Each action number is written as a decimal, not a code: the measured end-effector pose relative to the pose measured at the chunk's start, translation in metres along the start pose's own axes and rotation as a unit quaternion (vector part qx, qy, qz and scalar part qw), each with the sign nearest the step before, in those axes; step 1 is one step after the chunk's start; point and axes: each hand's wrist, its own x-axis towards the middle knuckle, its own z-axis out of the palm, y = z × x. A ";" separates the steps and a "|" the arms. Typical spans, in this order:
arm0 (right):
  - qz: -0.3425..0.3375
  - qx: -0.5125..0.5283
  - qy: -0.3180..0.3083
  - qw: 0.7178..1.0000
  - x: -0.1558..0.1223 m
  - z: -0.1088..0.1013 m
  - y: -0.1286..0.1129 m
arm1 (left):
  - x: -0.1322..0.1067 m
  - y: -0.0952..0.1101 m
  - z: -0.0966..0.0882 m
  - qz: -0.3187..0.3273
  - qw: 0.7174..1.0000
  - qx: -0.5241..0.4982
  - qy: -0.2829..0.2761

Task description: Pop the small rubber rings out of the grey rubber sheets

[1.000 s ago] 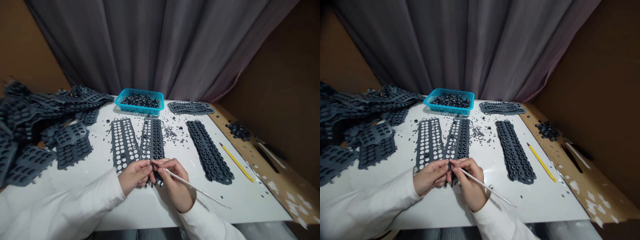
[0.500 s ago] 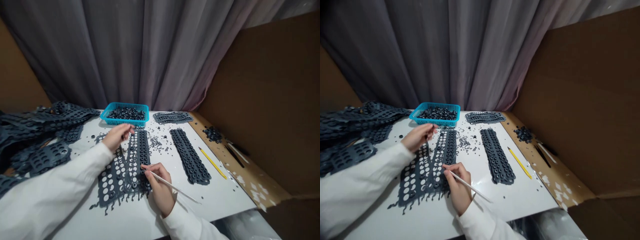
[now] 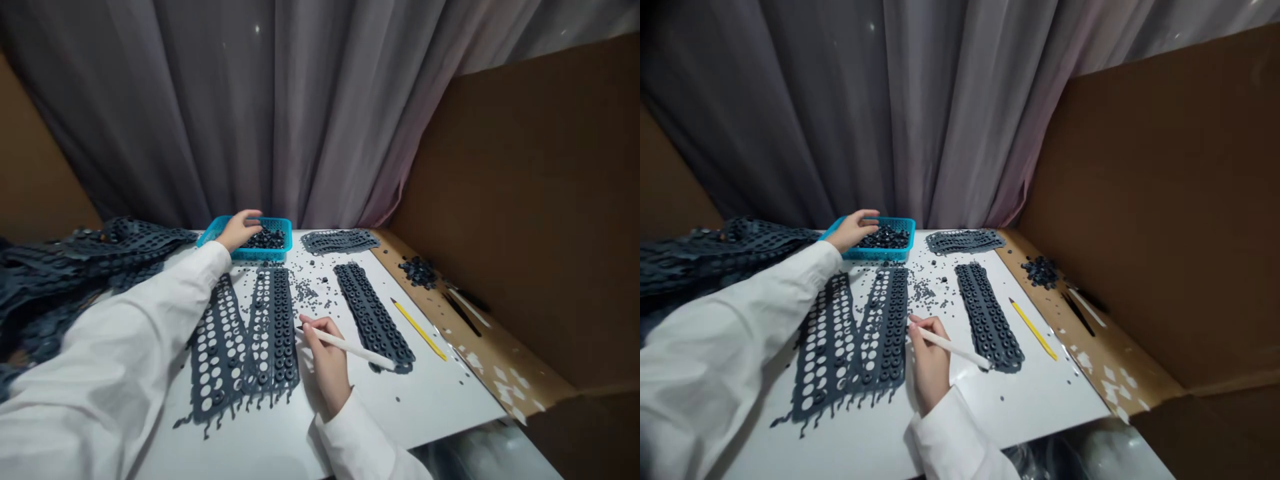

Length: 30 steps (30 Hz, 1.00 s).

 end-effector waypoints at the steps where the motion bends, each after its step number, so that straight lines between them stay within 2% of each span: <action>1: 0.004 -0.011 -0.005 1.000 0.001 -0.001 0.001 | -0.013 0.003 0.003 0.012 0.999 0.012 -0.050; 4: 0.015 -0.060 -0.022 0.998 0.001 -0.003 0.005 | -0.068 0.017 0.017 0.053 0.973 0.037 -0.220; 5: 0.018 -0.070 -0.031 0.997 0.000 -0.004 0.006 | -0.089 0.022 0.023 0.076 0.957 0.052 -0.275; 6: 0.020 -0.076 -0.042 0.996 -0.001 -0.006 0.007 | -0.109 0.027 0.029 0.134 0.929 0.099 -0.332; 8: 0.017 -0.089 -0.060 0.994 -0.005 -0.010 0.008 | -0.145 0.033 0.043 0.177 0.899 0.158 -0.368; 11: 0.011 -0.132 -0.066 0.989 -0.014 -0.020 0.007 | -0.177 0.035 0.059 0.165 0.904 0.182 -0.351; 15: 0.021 -0.169 -0.094 0.981 -0.024 -0.032 0.008 | -0.182 0.033 0.073 0.150 0.912 0.208 -0.322; 19: 0.017 -0.187 -0.115 0.975 -0.027 -0.033 0.008 | -0.176 0.035 0.080 0.167 0.888 0.254 -0.344; 24: -0.020 -0.238 -0.130 0.962 -0.027 -0.030 0.007 | -0.174 0.040 0.086 0.205 0.861 0.283 -0.369; 30: -0.040 -0.282 -0.133 0.949 -0.028 -0.030 0.007 | -0.178 0.046 0.092 0.206 0.845 0.327 -0.371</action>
